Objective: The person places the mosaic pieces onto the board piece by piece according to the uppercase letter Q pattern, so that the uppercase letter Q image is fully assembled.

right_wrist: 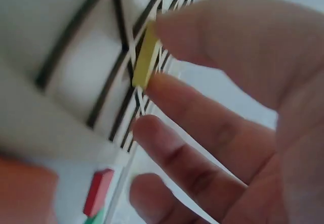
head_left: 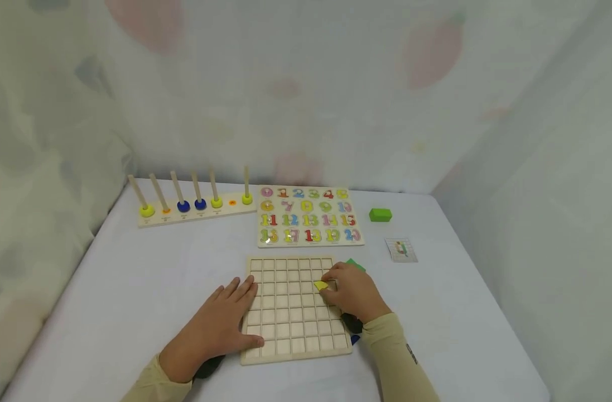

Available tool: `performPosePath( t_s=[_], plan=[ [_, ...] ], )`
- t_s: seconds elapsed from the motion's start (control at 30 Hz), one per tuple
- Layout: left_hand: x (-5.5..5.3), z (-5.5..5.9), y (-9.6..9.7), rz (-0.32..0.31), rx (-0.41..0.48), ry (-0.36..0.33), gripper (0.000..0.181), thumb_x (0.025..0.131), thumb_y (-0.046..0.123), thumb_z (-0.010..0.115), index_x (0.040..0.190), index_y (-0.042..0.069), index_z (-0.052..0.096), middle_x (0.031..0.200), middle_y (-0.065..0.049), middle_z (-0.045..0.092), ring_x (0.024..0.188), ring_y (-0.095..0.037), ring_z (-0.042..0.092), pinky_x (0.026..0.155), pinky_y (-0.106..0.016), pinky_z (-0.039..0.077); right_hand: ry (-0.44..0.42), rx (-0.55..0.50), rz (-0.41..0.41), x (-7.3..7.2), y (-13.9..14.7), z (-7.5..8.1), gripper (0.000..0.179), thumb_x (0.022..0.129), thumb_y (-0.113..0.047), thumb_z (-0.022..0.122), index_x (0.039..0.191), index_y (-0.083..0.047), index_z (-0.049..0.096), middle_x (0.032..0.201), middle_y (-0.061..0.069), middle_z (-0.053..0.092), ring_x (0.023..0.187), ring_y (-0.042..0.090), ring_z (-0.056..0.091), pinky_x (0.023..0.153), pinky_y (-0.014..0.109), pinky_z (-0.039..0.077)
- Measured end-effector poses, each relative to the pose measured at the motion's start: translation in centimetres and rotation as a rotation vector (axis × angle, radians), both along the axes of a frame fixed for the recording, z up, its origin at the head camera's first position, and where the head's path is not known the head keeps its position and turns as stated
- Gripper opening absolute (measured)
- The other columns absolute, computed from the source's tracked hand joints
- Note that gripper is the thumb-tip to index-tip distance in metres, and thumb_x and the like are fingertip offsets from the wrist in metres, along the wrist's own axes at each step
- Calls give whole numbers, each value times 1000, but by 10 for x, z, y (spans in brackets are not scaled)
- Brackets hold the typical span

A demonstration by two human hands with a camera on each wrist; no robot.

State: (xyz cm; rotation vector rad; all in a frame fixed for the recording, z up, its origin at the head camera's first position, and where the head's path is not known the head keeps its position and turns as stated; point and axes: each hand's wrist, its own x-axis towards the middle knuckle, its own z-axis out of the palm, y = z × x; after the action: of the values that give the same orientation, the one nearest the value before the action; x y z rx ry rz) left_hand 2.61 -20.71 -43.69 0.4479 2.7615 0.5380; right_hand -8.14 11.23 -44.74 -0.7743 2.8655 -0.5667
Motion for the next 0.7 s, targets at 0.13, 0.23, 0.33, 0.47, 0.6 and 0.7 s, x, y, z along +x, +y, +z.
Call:
performPosePath(
  t_s=[0.13, 0.23, 0.33, 0.47, 0.6, 0.7],
  plan=[
    [3, -4, -1, 6, -23, 1, 124, 81, 83, 71, 166, 0, 34, 174, -17, 24, 158, -47, 21, 121, -70, 23, 24, -14, 2, 4, -3, -3, 30, 92, -42, 85, 112, -19, 84, 114, -3, 74, 101, 16, 70, 85, 37, 60],
    [5, -5, -2, 10, -34, 7, 124, 81, 84, 70, 166, 1, 34, 174, -17, 24, 158, -47, 21, 121, -70, 23, 32, -22, 3, 6, -4, -6, 31, 92, -43, 85, 112, -19, 84, 114, -4, 74, 100, 14, 70, 83, 34, 59],
    [5, -5, -2, 10, -38, 8, 124, 81, 84, 70, 166, 1, 34, 174, -17, 24, 158, -47, 21, 121, -70, 23, 47, -25, 10, 7, -5, -7, 30, 92, -42, 85, 111, -19, 84, 113, -3, 74, 99, 15, 71, 82, 34, 60],
    [2, -4, -1, 6, -32, 11, 124, 81, 83, 71, 166, 1, 34, 174, -17, 24, 158, -47, 22, 121, -70, 23, 80, -18, 13, 6, -5, -8, 26, 92, -38, 86, 108, -18, 84, 111, -3, 75, 100, 16, 71, 82, 35, 60],
    [0, -4, 1, 4, -28, 16, 124, 81, 82, 72, 166, 0, 34, 174, -17, 25, 158, -47, 23, 121, -70, 24, 95, -27, 20, 5, -5, -7, 20, 91, -30, 84, 107, -16, 84, 109, -4, 77, 105, 16, 71, 87, 36, 60],
    [-2, -5, 2, 2, -25, 15, 123, 81, 81, 73, 166, 0, 34, 174, -17, 25, 158, -47, 23, 121, -70, 24, 84, -55, 24, 6, -6, -6, 20, 90, -26, 83, 107, -16, 84, 108, -5, 78, 108, 16, 71, 90, 37, 60]
  ],
)
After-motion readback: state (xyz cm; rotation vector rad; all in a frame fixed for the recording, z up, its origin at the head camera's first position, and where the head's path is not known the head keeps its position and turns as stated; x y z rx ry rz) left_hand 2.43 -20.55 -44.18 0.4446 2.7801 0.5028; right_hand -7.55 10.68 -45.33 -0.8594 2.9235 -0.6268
